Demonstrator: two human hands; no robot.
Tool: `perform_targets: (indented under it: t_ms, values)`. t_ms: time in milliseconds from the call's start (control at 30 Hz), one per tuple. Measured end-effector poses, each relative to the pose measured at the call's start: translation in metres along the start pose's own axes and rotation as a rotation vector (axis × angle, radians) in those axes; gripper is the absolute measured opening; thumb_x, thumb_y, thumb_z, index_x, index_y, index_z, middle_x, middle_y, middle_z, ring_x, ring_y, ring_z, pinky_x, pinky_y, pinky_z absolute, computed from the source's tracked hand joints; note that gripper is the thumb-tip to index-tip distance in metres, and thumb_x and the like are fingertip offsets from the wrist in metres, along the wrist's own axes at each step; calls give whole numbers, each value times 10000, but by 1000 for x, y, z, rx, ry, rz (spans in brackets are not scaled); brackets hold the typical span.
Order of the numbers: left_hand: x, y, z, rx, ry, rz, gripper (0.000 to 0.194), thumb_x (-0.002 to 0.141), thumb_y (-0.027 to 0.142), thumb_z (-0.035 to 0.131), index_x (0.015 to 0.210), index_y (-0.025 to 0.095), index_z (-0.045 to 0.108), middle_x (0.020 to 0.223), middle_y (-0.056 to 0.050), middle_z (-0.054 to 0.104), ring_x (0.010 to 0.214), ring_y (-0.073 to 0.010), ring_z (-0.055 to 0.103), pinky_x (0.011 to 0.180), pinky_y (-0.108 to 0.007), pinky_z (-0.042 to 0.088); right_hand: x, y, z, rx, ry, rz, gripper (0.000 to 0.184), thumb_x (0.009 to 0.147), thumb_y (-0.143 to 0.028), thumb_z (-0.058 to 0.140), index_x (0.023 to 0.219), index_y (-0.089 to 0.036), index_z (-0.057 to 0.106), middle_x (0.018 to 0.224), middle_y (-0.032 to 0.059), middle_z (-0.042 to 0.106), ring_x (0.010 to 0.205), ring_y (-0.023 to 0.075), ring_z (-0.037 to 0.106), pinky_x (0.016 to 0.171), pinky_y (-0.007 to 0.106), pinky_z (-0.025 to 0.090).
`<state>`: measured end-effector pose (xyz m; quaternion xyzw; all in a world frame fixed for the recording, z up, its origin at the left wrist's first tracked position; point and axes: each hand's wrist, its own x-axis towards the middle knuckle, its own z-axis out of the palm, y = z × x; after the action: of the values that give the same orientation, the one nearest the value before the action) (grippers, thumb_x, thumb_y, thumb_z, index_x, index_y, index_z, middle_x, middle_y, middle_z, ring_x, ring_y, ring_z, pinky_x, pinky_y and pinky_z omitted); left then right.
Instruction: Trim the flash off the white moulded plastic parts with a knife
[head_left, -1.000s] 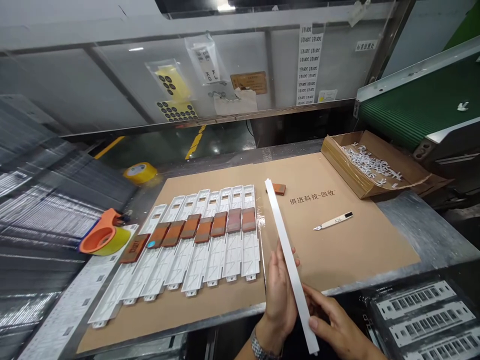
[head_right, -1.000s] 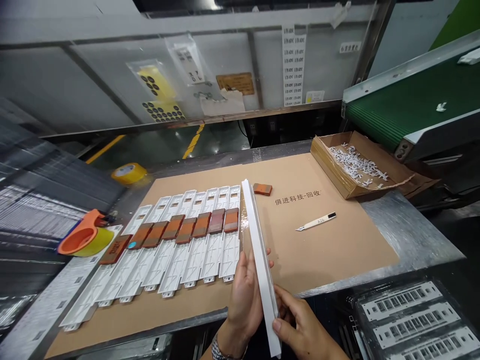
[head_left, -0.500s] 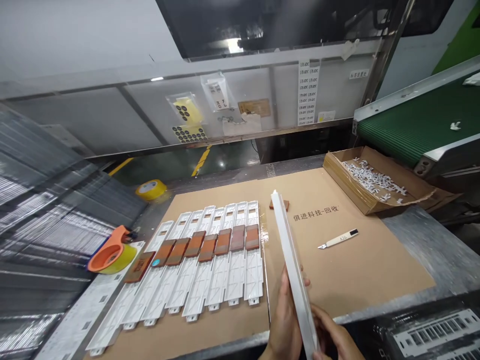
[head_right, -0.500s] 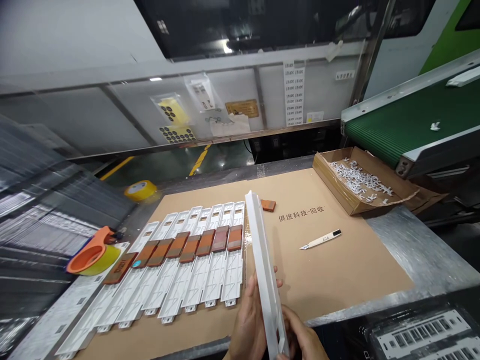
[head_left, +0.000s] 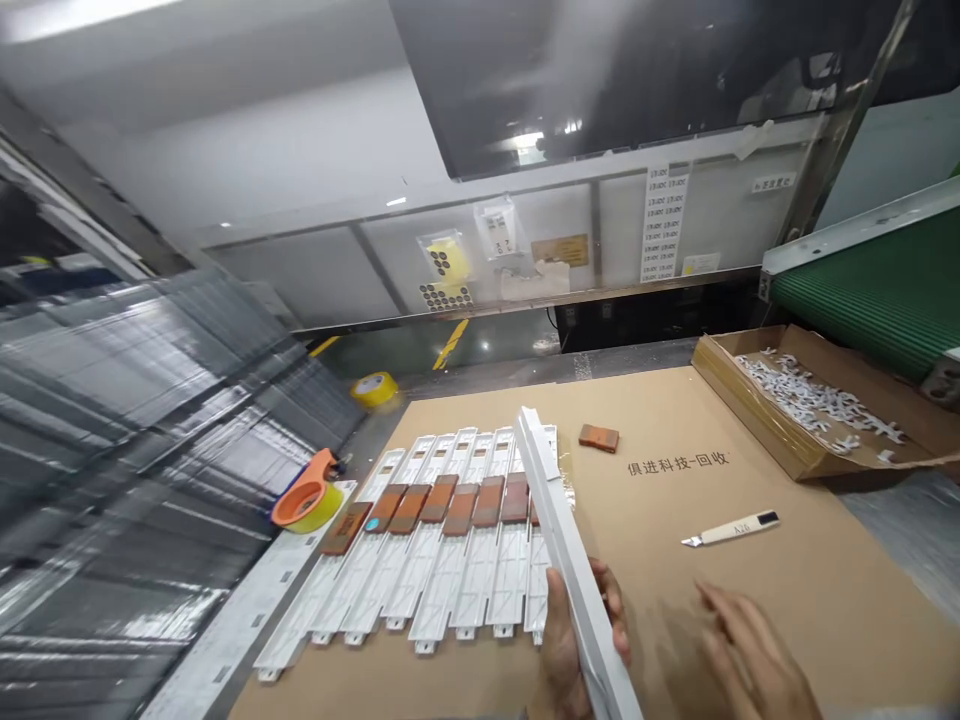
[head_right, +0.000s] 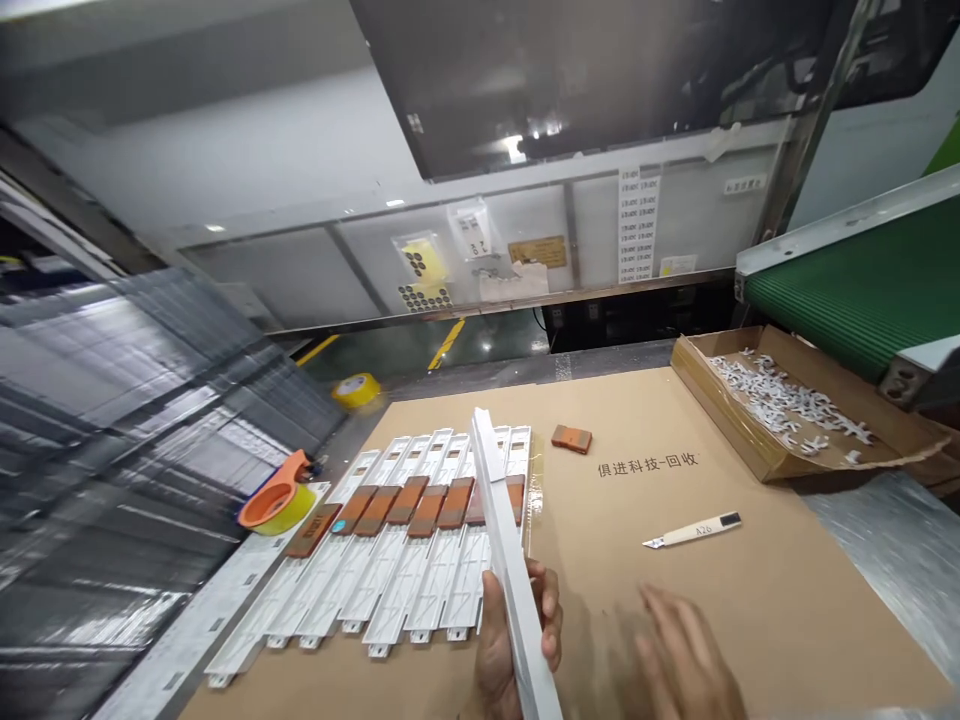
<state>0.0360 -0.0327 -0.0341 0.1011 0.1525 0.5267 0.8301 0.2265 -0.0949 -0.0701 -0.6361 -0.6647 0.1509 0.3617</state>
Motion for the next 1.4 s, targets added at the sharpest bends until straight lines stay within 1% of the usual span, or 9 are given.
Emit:
perform_targets:
  t_ms: [100,200,300,433,600,867,1067,1233,1400]
  values:
    - [3,2,2,5,-111,81,406,830,557,510,856,196,695,678,-18,631,400,-83,575,318,-141,423,43,41,-12,-287,51,-136,401,934,-321,359,1266,-165,520,1131,134,628,1043,290,575,860,426,510]
    - [4,5,4,10,-153,84,410,836,553,501,841,194,697,699,-34,633,378,-79,562,296,-134,398,75,74,-15,-597,2,-222,413,898,-160,307,1197,-107,586,1157,151,638,1036,306,566,821,446,508]
    - [2,10,5,1,-149,78,426,853,554,468,855,194,695,726,-45,631,386,-69,561,302,-118,387,90,94,-13,-805,-85,-256,433,848,-60,328,1157,-122,623,1194,133,640,1040,310,565,757,421,508]
    - [-2,17,3,-21,-120,56,462,887,551,386,898,195,681,795,-53,619,421,-58,560,303,-114,386,92,103,-13,-838,-157,-289,446,825,-1,347,1137,-138,635,1184,117,651,1032,293,570,791,408,479]
    - [-3,19,-1,-38,-143,35,452,879,552,407,924,197,683,812,-49,623,429,-57,559,296,-115,390,92,102,-15,-840,-191,-307,402,824,16,367,1062,-145,648,1129,129,657,976,299,574,765,417,455]
    - [-5,17,-6,-49,-244,44,461,908,521,355,972,194,673,851,-59,622,448,-57,573,309,-112,396,94,94,-24,-812,-172,-324,256,811,-23,431,784,-197,617,773,76,628,771,281,563,694,402,411]
    - [-7,16,-10,-61,-333,50,493,930,502,287,1004,190,661,890,-71,627,472,-69,599,342,-136,448,82,88,-29,-748,-116,-318,218,858,-79,413,922,-195,585,820,72,624,789,243,574,700,362,430]
    - [-6,14,-12,-57,-409,48,479,932,482,297,1004,183,665,892,-83,641,473,-91,621,343,-151,463,67,71,-30,-431,-11,-335,179,949,-277,379,1020,-199,524,886,80,623,823,220,597,715,337,469]
    - [-8,13,-12,-53,-410,32,443,921,478,350,993,186,675,877,-82,652,455,-99,619,337,-157,460,50,44,-28,-215,33,-320,165,948,-323,408,1043,-226,500,889,55,638,827,190,629,706,274,492]
